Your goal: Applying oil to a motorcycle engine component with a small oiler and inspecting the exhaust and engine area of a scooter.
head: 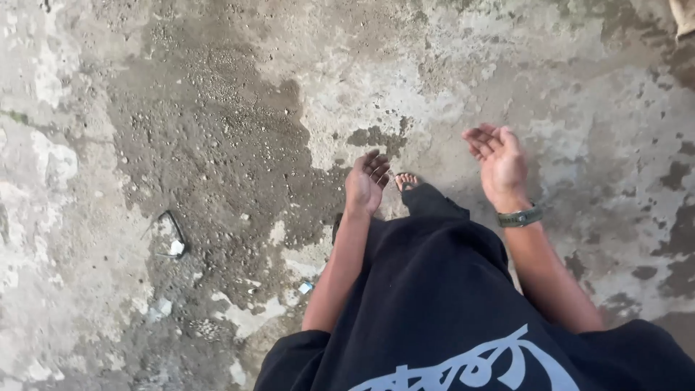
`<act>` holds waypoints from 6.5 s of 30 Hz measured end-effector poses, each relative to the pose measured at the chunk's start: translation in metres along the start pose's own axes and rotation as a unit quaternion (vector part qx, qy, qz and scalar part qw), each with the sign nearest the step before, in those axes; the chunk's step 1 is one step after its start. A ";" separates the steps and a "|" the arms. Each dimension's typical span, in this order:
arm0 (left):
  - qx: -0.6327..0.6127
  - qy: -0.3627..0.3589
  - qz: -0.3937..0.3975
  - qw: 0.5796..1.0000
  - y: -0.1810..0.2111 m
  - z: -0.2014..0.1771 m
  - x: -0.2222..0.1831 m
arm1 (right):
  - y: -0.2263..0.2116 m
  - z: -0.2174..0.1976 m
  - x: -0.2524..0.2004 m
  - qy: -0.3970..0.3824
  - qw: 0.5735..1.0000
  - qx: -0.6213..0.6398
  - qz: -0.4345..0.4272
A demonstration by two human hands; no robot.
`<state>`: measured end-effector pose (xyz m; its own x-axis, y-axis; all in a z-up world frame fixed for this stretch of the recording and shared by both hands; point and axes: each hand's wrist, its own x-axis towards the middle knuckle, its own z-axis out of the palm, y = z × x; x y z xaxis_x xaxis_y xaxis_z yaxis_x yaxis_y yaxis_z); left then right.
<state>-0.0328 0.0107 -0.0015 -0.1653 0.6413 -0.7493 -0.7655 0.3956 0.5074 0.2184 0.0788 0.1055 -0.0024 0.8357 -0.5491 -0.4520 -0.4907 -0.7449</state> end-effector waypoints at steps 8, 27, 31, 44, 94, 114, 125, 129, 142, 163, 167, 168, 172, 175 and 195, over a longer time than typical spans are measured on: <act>0.073 -0.091 -0.081 0.990 0.062 -0.073 -0.002 | 0.068 0.041 -0.067 0.134 0.987 0.058 -0.069; 0.155 -0.128 -0.175 0.964 0.091 -0.193 -0.052 | 0.239 0.093 -0.242 0.277 0.945 0.145 -0.095; 0.177 -0.128 -0.190 0.957 0.083 -0.203 -0.059 | 0.235 0.103 -0.254 0.284 0.941 0.145 -0.113; 0.197 -0.111 -0.165 0.960 0.086 -0.240 -0.075 | 0.277 0.104 -0.278 0.274 0.954 0.090 -0.082; 0.042 -0.013 0.006 0.999 -0.234 -0.468 -0.386 | 0.374 -0.183 -0.558 0.052 0.992 -0.106 -0.032; -0.043 0.169 -0.072 0.982 -0.484 -0.628 -0.511 | 0.394 -0.358 -0.690 0.028 0.991 -0.132 0.025; -0.064 0.150 0.036 0.986 -0.613 -0.466 -0.509 | 0.306 -0.548 -0.668 -0.065 0.976 -0.206 0.012; -0.106 0.158 0.022 0.981 -0.749 -0.414 -0.503 | 0.264 -0.663 -0.672 -0.061 0.960 -0.274 0.026; 0.305 0.215 -0.062 0.926 -1.034 -0.304 -0.616 | 0.267 -1.130 -0.560 0.055 0.862 -0.474 0.173; -0.034 0.371 -0.032 0.928 -1.321 0.002 -0.666 | -0.043 -1.111 -0.483 -0.217 0.867 -0.443 0.072; 0.024 0.388 -0.019 0.921 -1.333 0.083 -0.585 | -0.131 -1.158 -0.421 -0.206 0.855 -0.463 0.111; 0.059 0.413 -0.030 0.908 -1.334 0.108 -0.570 | -0.158 -1.171 -0.411 -0.207 0.844 -0.475 0.140; 0.087 0.404 -0.020 0.910 -1.317 0.224 -0.503 | -0.241 -1.222 -0.336 -0.216 0.824 -0.510 0.119; 0.150 0.349 0.012 0.925 -1.284 0.309 -0.474 | -0.287 -1.228 -0.294 -0.190 0.843 -0.494 0.096; 0.085 0.414 0.044 0.905 -1.120 0.370 -0.245 | -0.301 -1.034 -0.045 -0.311 0.725 -0.612 0.055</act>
<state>1.0950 -0.3465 -0.2289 -0.6841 -0.0086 -0.7293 -0.6314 0.5075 0.5863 1.2769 -0.0663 -0.0371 -0.5520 0.5379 -0.6371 0.7112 -0.0951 -0.6965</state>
